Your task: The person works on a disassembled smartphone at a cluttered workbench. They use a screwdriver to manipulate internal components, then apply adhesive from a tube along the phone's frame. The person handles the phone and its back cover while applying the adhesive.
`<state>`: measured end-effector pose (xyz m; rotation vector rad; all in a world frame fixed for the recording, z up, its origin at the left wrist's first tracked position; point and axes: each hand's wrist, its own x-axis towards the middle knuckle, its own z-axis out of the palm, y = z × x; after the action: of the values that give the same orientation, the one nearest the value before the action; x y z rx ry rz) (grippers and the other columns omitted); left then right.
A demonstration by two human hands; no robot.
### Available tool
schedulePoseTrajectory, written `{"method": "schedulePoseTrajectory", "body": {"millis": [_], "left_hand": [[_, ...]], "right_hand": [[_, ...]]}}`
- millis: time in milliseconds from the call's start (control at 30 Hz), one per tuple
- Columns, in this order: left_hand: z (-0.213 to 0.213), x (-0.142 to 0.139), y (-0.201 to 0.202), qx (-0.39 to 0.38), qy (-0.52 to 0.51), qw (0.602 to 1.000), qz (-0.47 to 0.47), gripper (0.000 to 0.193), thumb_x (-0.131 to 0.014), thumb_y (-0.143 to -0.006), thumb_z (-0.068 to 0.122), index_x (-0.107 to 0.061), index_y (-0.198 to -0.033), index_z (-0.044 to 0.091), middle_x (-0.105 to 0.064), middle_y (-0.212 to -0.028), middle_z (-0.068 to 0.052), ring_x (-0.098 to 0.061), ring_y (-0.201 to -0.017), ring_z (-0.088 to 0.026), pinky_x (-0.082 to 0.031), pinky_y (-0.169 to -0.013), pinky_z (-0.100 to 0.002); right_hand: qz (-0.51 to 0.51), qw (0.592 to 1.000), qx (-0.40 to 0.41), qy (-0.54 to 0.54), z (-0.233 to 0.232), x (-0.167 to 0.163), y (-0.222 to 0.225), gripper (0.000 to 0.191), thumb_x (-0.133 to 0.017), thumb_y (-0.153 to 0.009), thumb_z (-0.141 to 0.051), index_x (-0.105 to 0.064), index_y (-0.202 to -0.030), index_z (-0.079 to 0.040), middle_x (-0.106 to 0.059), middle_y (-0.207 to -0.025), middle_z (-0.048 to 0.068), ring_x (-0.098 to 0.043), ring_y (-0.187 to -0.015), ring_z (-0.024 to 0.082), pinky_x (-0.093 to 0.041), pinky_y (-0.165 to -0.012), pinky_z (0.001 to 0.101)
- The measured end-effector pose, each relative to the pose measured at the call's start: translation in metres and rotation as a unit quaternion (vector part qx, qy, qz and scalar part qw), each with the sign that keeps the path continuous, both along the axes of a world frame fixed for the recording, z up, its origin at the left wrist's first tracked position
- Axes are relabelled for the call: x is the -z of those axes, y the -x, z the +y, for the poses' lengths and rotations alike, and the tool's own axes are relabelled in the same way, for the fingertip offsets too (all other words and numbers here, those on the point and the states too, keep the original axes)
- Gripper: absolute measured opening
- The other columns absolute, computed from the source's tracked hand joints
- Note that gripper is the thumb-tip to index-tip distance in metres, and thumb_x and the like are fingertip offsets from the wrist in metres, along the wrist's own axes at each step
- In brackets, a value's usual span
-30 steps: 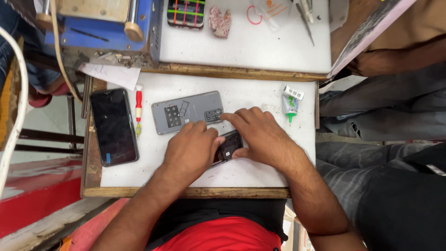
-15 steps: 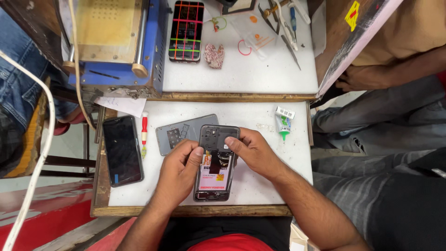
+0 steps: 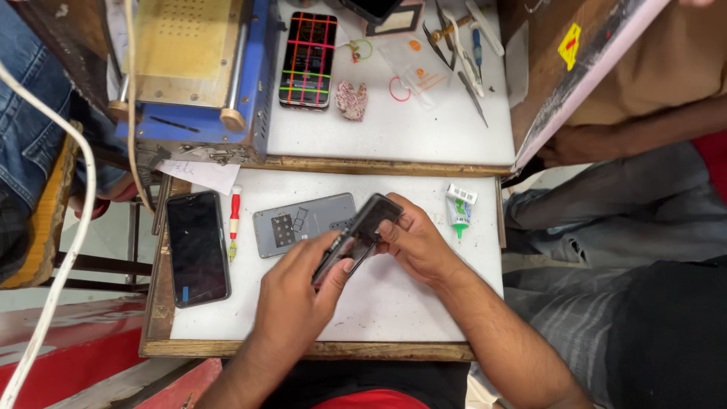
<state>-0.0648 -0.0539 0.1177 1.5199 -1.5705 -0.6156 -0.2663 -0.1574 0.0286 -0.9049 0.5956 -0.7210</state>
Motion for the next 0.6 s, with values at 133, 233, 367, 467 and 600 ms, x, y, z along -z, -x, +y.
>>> {"method": "schedulePoseTrajectory", "body": {"millis": [133,233,367,467,600], "left_hand": [[0.009,-0.005,0.008,-0.035,0.047,0.997,-0.045,0.032,-0.077,-0.089,0.012,-0.069,-0.119,0.004,-0.075,-0.098,-0.013,-0.074,-0.084,-0.028,-0.059,-0.070,-0.038],[0.015,-0.007,0.010,-0.058,0.118,0.988,-0.084,0.030,-0.079,-0.087,0.009,-0.069,-0.115,0.002,-0.075,-0.100,-0.012,-0.073,-0.087,-0.028,-0.059,-0.075,-0.039],[0.018,-0.008,0.009,-0.085,0.176,0.971,-0.137,0.025,-0.079,-0.087,0.006,-0.070,-0.109,0.001,-0.073,-0.105,-0.012,-0.072,-0.091,-0.028,-0.059,-0.080,-0.038],[0.018,-0.005,0.007,-0.079,0.182,0.969,-0.145,0.025,-0.078,-0.086,0.005,-0.071,-0.109,-0.001,-0.072,-0.105,-0.011,-0.072,-0.093,-0.028,-0.058,-0.081,-0.038],[0.017,0.007,0.004,-0.075,0.132,0.984,-0.095,0.029,-0.079,-0.086,0.007,-0.070,-0.113,0.002,-0.073,-0.107,-0.012,-0.073,-0.093,-0.029,-0.059,-0.079,-0.039]], "right_hand": [[-0.048,0.998,-0.027,-0.003,-0.002,0.005,0.000,0.033,-0.076,-0.096,-0.036,-0.057,-0.105,-0.011,-0.072,-0.103,0.007,-0.071,-0.098,0.020,-0.061,-0.089,0.0440],[-0.085,0.996,-0.031,-0.008,-0.001,0.011,0.001,0.030,-0.074,-0.098,-0.034,-0.054,-0.103,-0.012,-0.073,-0.105,0.009,-0.069,-0.095,0.019,-0.057,-0.088,0.0405],[-0.096,0.995,-0.005,-0.004,-0.003,0.019,0.004,0.028,-0.074,-0.099,-0.030,-0.052,-0.102,-0.012,-0.074,-0.104,0.011,-0.068,-0.090,0.017,-0.056,-0.085,0.0369],[-0.080,0.997,0.021,0.011,-0.004,0.025,0.006,0.027,-0.075,-0.096,-0.029,-0.054,-0.102,-0.012,-0.074,-0.104,0.009,-0.067,-0.090,0.015,-0.055,-0.082,0.0332],[-0.072,0.996,0.040,0.032,-0.004,0.024,0.009,0.027,-0.076,-0.103,-0.026,-0.060,-0.114,-0.006,-0.071,-0.099,0.006,-0.065,-0.087,0.013,-0.053,-0.081,0.0303]]}}
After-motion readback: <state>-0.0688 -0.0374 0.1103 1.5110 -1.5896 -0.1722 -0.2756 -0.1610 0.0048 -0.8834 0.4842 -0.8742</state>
